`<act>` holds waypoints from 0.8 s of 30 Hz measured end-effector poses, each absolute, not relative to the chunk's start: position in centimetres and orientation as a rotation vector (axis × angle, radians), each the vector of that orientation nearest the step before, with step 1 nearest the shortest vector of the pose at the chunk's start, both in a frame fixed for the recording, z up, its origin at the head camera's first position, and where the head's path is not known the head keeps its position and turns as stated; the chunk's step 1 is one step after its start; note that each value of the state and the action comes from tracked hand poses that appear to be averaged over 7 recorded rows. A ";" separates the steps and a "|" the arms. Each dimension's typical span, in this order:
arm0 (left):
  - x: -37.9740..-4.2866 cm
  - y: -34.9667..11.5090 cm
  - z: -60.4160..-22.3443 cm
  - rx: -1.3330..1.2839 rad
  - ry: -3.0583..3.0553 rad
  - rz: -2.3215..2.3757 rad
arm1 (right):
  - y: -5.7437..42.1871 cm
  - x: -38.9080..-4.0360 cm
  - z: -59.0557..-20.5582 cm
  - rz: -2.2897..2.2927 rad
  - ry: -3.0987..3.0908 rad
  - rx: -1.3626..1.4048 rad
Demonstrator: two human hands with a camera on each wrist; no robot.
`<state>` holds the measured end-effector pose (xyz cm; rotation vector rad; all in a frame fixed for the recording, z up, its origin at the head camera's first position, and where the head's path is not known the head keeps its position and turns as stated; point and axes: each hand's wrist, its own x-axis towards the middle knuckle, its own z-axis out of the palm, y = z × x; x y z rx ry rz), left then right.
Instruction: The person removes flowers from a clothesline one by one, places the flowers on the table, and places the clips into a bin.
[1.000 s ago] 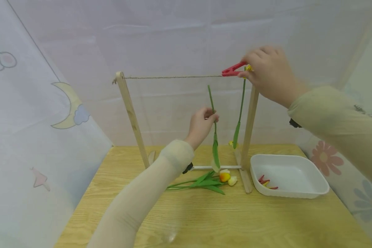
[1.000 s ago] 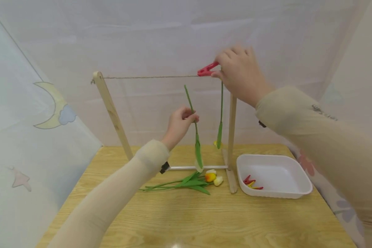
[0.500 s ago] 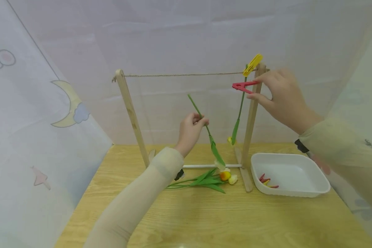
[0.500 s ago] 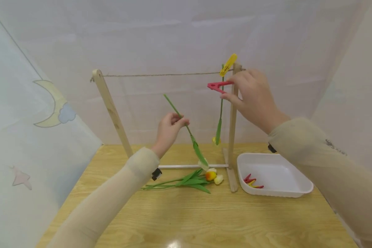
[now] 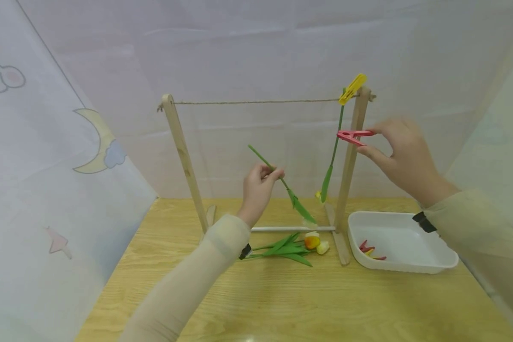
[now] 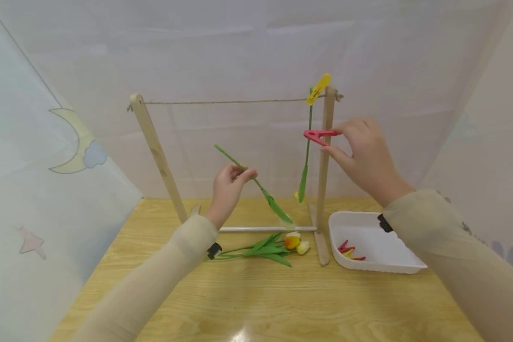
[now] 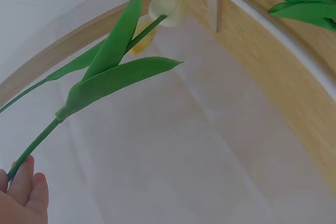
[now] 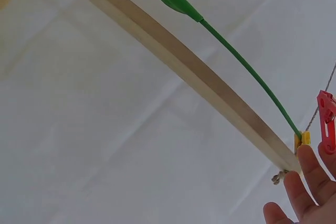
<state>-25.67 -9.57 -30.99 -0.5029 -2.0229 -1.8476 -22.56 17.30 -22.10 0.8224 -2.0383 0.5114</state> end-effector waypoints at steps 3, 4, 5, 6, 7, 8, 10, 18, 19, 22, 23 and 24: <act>-25.6 -9.7 -31.6 -0.525 -1.971 -1.863 | 17.7 -22.5 -22.8 0.543 -2.052 0.789; -25.6 -9.8 -31.8 -0.532 -1.956 -1.871 | 17.8 -22.5 -23.0 0.556 -2.056 0.775; -25.6 -9.9 -32.1 -0.536 -1.941 -1.881 | 17.9 -22.4 -23.2 0.569 -2.062 0.761; -25.6 -10.0 -32.3 -0.537 -1.928 -1.889 | 18.0 -22.4 -23.4 0.576 -2.067 0.750; -25.5 -10.0 -32.5 -0.537 -1.914 -1.896 | 18.1 -22.4 -23.6 0.580 -2.071 0.742; -25.5 -10.1 -32.7 -0.533 -1.904 -1.897 | 18.2 -22.4 -23.8 0.584 -2.076 0.734; -25.4 -10.2 -33.0 -0.521 -1.891 -1.895 | 18.3 -22.3 -24.1 0.601 -2.088 0.714; -25.3 -10.0 -34.6 -0.517 -1.841 -1.922 | 19.3 -22.0 -25.8 0.654 -2.167 0.618; -25.3 -10.0 -34.8 -0.511 -1.843 -1.924 | 19.5 -22.1 -26.1 0.657 -2.176 0.612; -25.2 -10.0 -35.6 -0.505 -1.858 -1.925 | 19.7 -22.1 -26.8 0.671 -2.228 0.584; -25.1 -10.0 -35.8 -0.503 -1.867 -1.927 | 19.8 -22.1 -26.9 0.677 -2.255 0.566; -25.1 -9.9 -36.0 -0.504 -1.871 -1.929 | 19.9 -22.0 -27.1 0.683 -2.274 0.555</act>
